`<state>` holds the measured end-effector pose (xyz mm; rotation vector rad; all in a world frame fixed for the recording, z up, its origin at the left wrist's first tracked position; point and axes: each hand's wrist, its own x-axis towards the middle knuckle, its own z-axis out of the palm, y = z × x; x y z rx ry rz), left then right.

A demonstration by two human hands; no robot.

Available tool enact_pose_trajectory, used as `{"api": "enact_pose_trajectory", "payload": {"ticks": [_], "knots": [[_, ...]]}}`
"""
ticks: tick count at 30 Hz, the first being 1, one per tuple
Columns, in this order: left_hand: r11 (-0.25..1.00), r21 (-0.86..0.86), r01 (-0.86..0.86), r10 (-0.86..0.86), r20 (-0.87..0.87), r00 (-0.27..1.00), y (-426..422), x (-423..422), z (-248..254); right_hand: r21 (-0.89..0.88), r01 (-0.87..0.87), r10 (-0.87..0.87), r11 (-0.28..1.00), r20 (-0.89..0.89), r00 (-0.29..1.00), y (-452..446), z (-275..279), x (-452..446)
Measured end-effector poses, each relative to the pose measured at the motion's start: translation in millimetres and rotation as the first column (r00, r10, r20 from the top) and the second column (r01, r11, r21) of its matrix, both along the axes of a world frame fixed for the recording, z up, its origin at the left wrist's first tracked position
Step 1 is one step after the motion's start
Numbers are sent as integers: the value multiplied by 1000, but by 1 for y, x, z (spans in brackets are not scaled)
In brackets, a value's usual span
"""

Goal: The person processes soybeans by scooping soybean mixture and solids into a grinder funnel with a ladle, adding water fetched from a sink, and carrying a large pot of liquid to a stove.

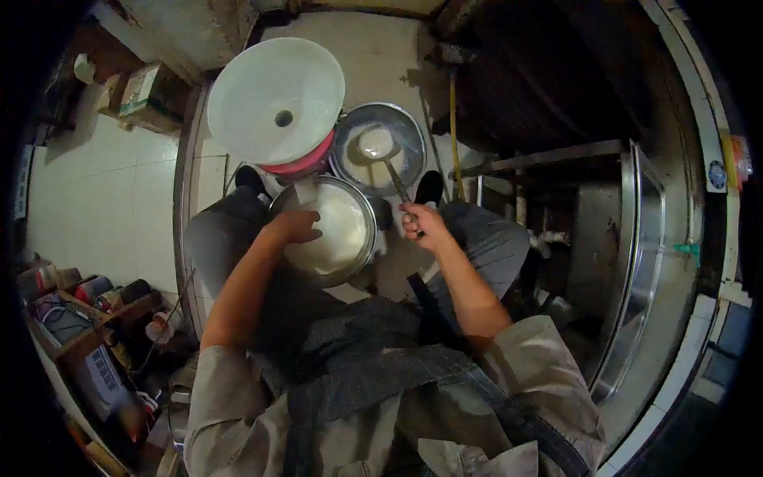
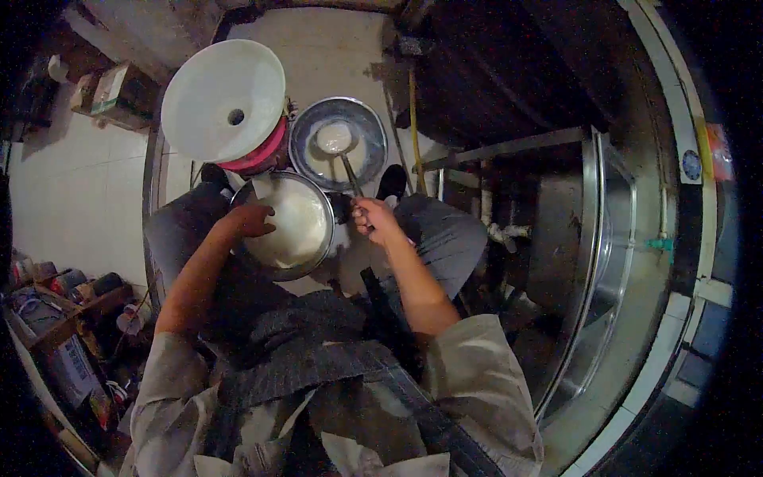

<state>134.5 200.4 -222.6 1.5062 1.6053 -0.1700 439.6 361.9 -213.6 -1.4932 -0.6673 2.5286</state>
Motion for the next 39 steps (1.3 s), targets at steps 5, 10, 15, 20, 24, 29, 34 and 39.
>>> {"api": "enact_pose_trajectory", "payload": {"ticks": [5,10,15,20,24,29,34,39], "knots": [[997,59,43,-43,-3,999,-11,19,-10,142,12,-21,990,63,998,-10,103,15],[990,141,-12,1,80,997,-23,30,-9,263,-11,11,965,1,1000,-23,195,22],[986,165,-29,18,68,998,-29,27,-8,385,-27,42,922,-30,999,-47,276,12],[976,217,-17,11,28,1000,-31,22,-7,420,-52,128,906,-154,980,-63,312,-6],[970,230,-72,68,27,997,-40,26,8,474,-102,183,875,-128,975,-81,316,-28],[978,199,-61,58,20,998,-40,24,20,522,-209,255,827,-16,967,-90,302,-45],[991,128,-47,48,-10,999,-36,23,15,554,-258,283,791,42,958,-96,295,-53],[997,81,-20,21,-10,1000,-31,22,12,573,-263,296,776,37,954,-95,288,-52]]}}
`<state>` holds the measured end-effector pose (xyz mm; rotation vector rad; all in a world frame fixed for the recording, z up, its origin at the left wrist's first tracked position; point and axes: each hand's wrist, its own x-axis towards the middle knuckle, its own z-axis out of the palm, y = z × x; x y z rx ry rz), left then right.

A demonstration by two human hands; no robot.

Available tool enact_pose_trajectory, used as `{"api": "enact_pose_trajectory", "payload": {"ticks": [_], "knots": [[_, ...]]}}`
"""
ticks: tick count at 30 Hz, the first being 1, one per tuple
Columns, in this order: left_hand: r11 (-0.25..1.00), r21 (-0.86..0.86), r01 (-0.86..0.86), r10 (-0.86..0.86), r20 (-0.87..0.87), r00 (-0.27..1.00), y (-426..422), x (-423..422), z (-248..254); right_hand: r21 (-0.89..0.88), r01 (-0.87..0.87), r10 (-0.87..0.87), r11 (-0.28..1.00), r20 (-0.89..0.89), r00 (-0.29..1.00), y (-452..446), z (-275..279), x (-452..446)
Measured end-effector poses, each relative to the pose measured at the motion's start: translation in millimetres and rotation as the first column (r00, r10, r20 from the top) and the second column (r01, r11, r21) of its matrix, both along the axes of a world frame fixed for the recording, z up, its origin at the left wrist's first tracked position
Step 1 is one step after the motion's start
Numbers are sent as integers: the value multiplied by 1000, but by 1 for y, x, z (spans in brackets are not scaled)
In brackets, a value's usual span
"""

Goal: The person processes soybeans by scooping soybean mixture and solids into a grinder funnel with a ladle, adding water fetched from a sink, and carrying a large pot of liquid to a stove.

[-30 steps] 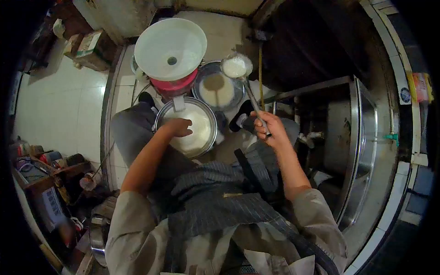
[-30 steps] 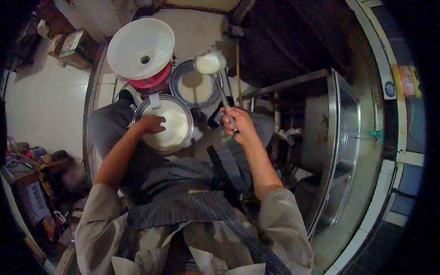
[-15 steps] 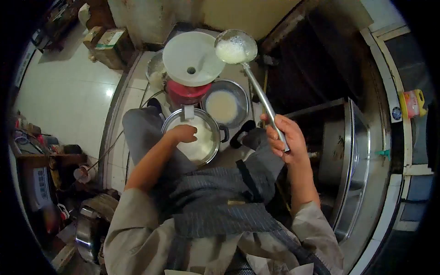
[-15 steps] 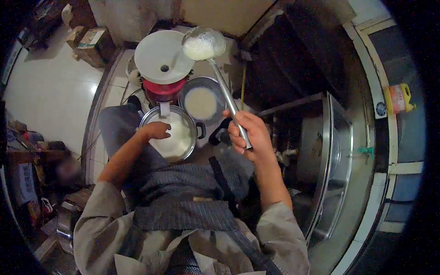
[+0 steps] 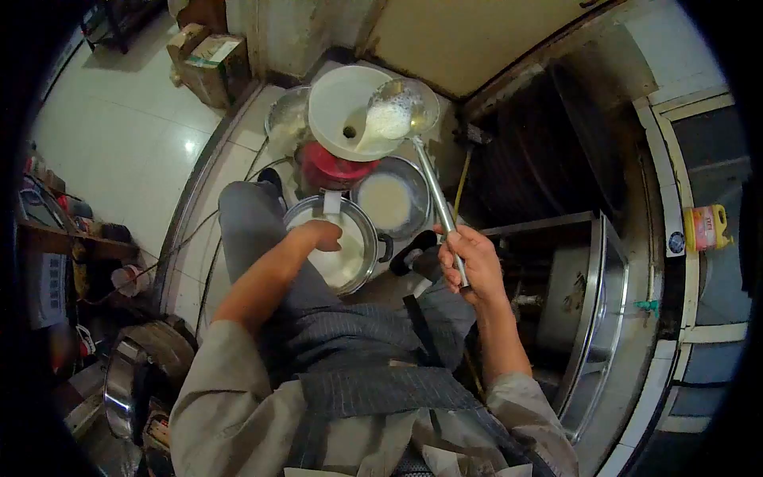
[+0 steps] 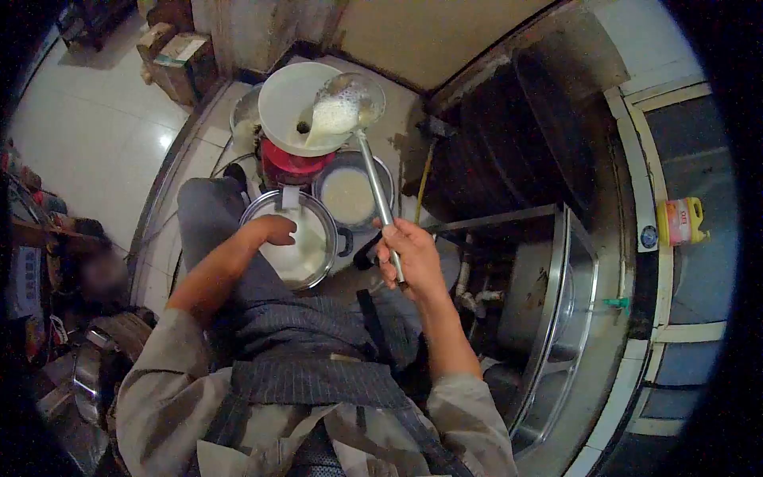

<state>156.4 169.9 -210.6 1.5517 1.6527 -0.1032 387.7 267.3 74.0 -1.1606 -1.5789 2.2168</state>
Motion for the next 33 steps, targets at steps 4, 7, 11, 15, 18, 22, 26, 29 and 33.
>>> {"api": "enact_pose_trajectory", "payload": {"ticks": [4,7,11,15,18,22,26,29,33], "knots": [[993,100,-59,59,1,998,-2,1,-4,20,4,-4,1000,21,1000,0,-1,0],[1000,-9,5,-5,-10,1000,2,0,-6,39,-2,1,999,32,999,-1,-2,1],[999,-30,24,-25,-30,999,6,0,-5,77,-15,11,997,51,999,0,-3,4],[999,-51,-6,5,-21,1000,5,2,-7,105,-25,18,994,60,998,2,-11,9],[999,-42,21,-21,-16,1000,7,1,-7,182,-35,15,983,111,994,-2,-10,8],[998,-67,3,-4,-24,1000,8,3,-5,258,-88,31,962,217,976,-2,-15,10],[999,-32,10,-10,-15,1000,9,3,-12,371,-105,20,922,225,974,-8,-25,14],[1000,-5,-7,7,-6,1000,7,4,-16,464,-121,23,878,212,977,-9,-37,23],[999,23,-40,40,8,999,7,4,-5,417,-52,-32,907,191,981,-7,-46,33]]}}
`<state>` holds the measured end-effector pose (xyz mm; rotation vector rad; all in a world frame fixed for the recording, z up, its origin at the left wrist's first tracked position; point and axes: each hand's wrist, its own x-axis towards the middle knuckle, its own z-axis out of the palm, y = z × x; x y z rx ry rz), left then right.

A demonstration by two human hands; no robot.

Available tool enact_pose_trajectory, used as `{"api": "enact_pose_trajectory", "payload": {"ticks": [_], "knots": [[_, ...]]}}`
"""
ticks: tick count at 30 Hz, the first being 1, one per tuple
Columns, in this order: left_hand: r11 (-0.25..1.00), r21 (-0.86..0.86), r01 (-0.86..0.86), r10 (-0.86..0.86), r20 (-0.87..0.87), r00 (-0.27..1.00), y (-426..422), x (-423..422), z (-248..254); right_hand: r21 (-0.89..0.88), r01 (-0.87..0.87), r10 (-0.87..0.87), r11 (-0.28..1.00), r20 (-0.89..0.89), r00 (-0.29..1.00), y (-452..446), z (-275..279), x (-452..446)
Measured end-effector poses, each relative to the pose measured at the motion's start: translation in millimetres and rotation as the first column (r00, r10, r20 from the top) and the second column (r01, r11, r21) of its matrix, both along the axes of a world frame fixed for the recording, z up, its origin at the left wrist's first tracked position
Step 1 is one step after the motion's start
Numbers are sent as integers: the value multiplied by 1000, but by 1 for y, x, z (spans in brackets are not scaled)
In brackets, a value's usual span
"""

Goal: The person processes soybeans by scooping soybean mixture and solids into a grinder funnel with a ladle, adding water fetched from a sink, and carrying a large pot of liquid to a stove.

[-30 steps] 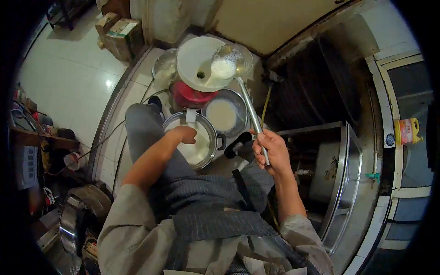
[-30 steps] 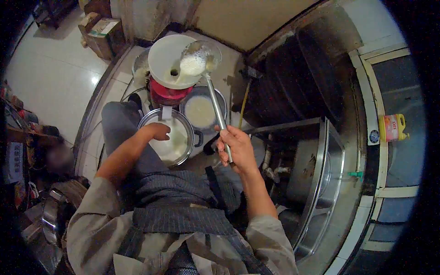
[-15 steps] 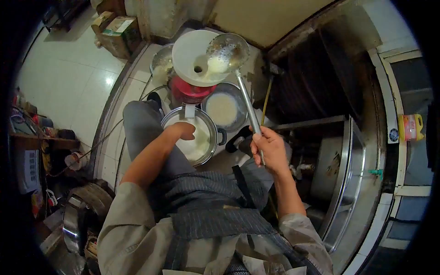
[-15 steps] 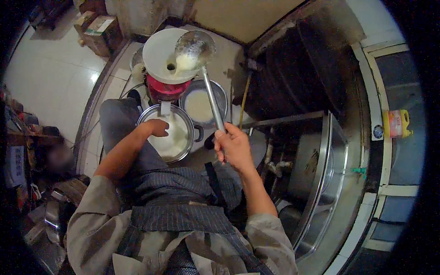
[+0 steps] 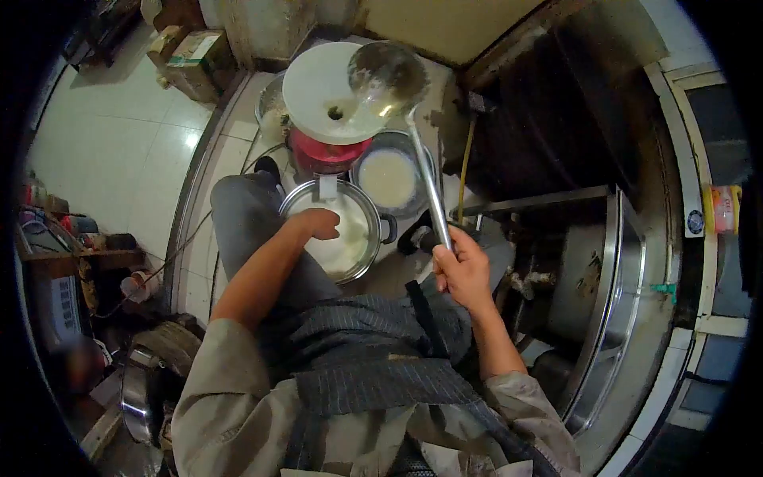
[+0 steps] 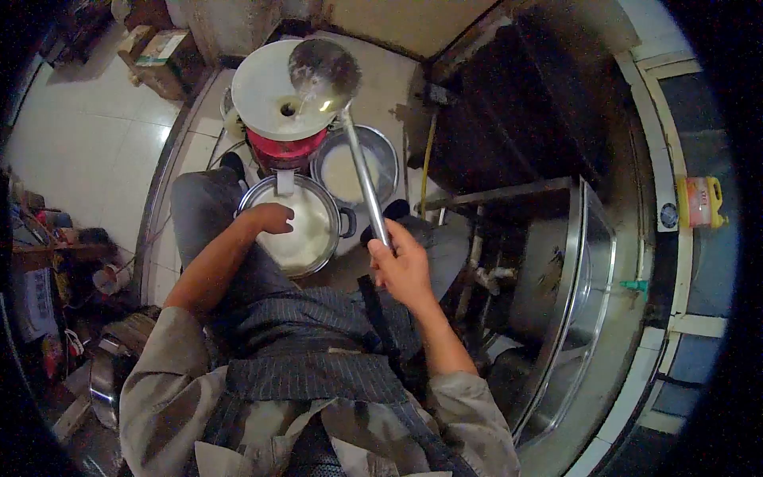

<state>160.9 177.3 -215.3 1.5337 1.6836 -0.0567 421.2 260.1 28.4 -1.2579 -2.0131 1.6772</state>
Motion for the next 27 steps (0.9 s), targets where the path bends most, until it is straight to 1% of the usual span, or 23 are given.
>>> {"api": "enact_pose_trajectory", "payload": {"ticks": [2,3,4,6,8,10,12,14,15,16,17,18,19,20,21,23,24,26,27], "knots": [[1000,17,9,-9,-1,1000,1,-1,-7,-202,57,-88,978,-148,985,6,-4,4],[999,41,11,-11,-2,1000,2,-1,-8,-276,49,-126,960,-269,955,10,-8,8],[999,31,16,-16,-1,1000,3,-1,-8,-285,54,-134,957,-267,954,13,-15,8],[997,70,-11,9,27,1000,5,-2,-8,-424,148,-313,894,-352,882,21,-35,4],[999,47,-5,3,25,1000,8,0,-5,-457,196,-369,867,-326,871,39,-70,-1],[1000,23,6,-7,23,1000,13,1,-2,-382,313,-392,870,-151,907,62,-117,-4],[998,-24,55,-55,15,998,20,2,-1,-318,438,-448,841,44,893,87,-182,-4],[997,-44,63,-64,-3,998,25,2,3,-204,408,-364,890,224,904,113,-265,1],[997,-48,57,-58,-23,998,28,2,2,-216,423,-375,880,228,898,118,-296,-1],[996,-59,72,-74,-25,997,30,2,-1,68,376,-365,924,452,814,120,-322,-6],[993,-84,85,-87,-22,996,32,0,-4,320,234,-392,918,638,663,123,-338,-13],[989,-108,97,-100,-20,995,34,-1,-5,310,248,-394,918,640,659,126,-339,-20],[987,-119,110,-113,-21,993,37,-3,-5,253,233,-344,939,672,655,131,-340,-26],[986,-139,94,-92,23,995,39,-5,-6,194,217,-290,957,704,649,133,-341,-30],[984,-160,79,-69,68,995,40,-6,-6,184,228,-289,956,709,643,133,-348,-33],[986,-149,79,-68,74,995,41,-4,-13,319,227,-387,920,656,648,135,-360,-35],[990,-124,62,-53,76,996,42,-4,-16,315,231,-387,921,661,643,142,-375,-32],[990,-128,52,-42,82,996,46,-4,-16,287,-38,-159,957,631,760,156,-417,-18],[991,-128,38,-27,83,996,50,-5,-13,279,-39,-154,959,635,757,162,-422,-15]]}}
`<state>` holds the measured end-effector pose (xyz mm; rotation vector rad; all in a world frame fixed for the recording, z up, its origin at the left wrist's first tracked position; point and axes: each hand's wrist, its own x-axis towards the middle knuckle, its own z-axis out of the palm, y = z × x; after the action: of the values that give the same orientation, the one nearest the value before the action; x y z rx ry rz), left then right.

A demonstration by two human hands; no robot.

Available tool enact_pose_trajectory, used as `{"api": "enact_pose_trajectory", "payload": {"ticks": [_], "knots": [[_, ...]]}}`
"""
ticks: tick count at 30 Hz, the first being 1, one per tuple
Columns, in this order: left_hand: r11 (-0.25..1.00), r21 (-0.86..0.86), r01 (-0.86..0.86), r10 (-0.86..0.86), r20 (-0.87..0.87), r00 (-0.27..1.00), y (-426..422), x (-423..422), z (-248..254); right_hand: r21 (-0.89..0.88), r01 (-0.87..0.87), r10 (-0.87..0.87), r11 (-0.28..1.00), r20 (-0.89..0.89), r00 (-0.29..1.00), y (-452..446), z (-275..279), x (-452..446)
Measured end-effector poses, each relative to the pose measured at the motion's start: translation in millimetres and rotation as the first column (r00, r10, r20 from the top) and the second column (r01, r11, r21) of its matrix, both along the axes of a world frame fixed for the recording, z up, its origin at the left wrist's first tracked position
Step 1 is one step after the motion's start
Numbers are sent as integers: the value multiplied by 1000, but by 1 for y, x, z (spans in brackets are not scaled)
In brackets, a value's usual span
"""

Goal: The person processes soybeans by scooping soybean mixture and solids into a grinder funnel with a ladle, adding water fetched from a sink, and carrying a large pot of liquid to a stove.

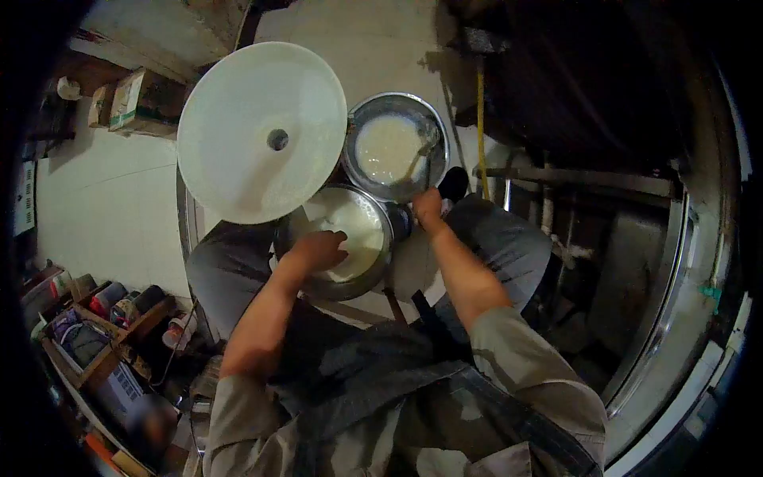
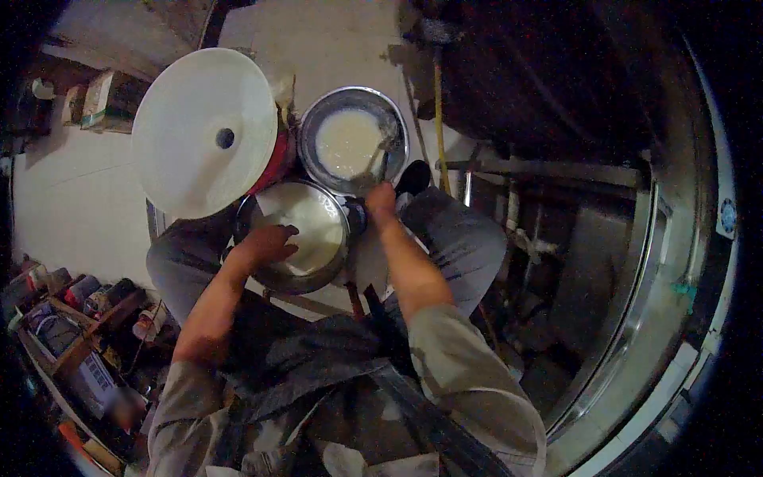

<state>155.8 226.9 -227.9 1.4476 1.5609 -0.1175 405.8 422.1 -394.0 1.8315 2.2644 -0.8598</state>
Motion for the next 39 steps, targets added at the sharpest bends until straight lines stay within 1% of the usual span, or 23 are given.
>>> {"api": "enact_pose_trajectory", "payload": {"ticks": [1,3,4,5,6,8,12,14,15,17,18,19,20,21,23,25,27,28,31,33,35,37,39], "knots": [[1000,-6,-2,2,3,1000,4,0,4,67,-210,209,975,22,978,5,-5,2],[999,-13,35,-36,-9,999,11,0,12,121,-415,412,902,53,910,15,-12,-3],[999,-18,32,-32,-9,999,10,0,10,-140,4,-25,990,-148,989,19,0,-14],[1000,-7,25,-25,9,1000,8,1,7,-446,364,-489,817,-202,849,22,13,-24],[1000,6,18,-18,27,999,9,1,7,-448,362,-487,817,-201,850,23,18,-28],[999,-17,30,-29,22,999,12,2,10,-615,336,-597,714,-283,751,23,31,-34],[997,-60,42,-40,31,999,15,3,11,-647,269,-522,714,-235,820,17,20,-38],[1000,-28,13,-12,32,999,11,3,5,-775,189,-575,603,-258,777,8,30,-39],[1000,5,-15,15,36,999,9,4,0,-774,188,-574,605,-260,776,4,31,-38],[1000,6,-18,18,45,999,5,2,-9,-894,225,-750,388,-164,641,-5,36,-35],[1000,6,-21,21,57,998,4,1,-9,-892,224,-749,393,-169,641,-9,40,-32],[1000,12,-22,21,57,998,4,0,-8,-928,183,-765,323,-143,627,-12,45,-27],[998,-37,-45,47,55,997,5,0,-8,-957,140,-780,253,-116,615,-16,50,-21],[994,-85,-68,73,52,996,7,0,-7,-954,142,-779,262,-122,615,-21,57,-17],[996,-66,-67,72,74,995,1,-3,-17,-965,97,-810,244,-148,567,-34,74,-8],[997,-46,-68,72,95,993,4,-4,-12,-968,91,-815,233,-144,561,-42,91,-1],[992,-124,21,-21,1,1000,10,-2,-3,-970,162,-855,183,-75,514,-53,109,7],[994,-107,20,-20,2,1000,11,-3,-3,-967,159,-866,197,-96,490,-58,121,13],[998,-49,34,-32,34,999,4,-5,-20,-952,135,-846,275,-172,505,-67,159,25],[994,38,103,-104,38,994,1,-8,-39,-938,126,-843,324,-225,489,-69,195,32],[995,34,91,-92,24,996,1,-8,-33,-923,119,-838,365,-270,475,-72,233,40],[996,38,79,-79,6,997,1,-8,-33,-884,97,-787,456,-350,508,-71,270,46],[991,41,124,-123,-16,992,1,-8,-40,-856,80,-757,511,-404,514,-72,315,47]]}}
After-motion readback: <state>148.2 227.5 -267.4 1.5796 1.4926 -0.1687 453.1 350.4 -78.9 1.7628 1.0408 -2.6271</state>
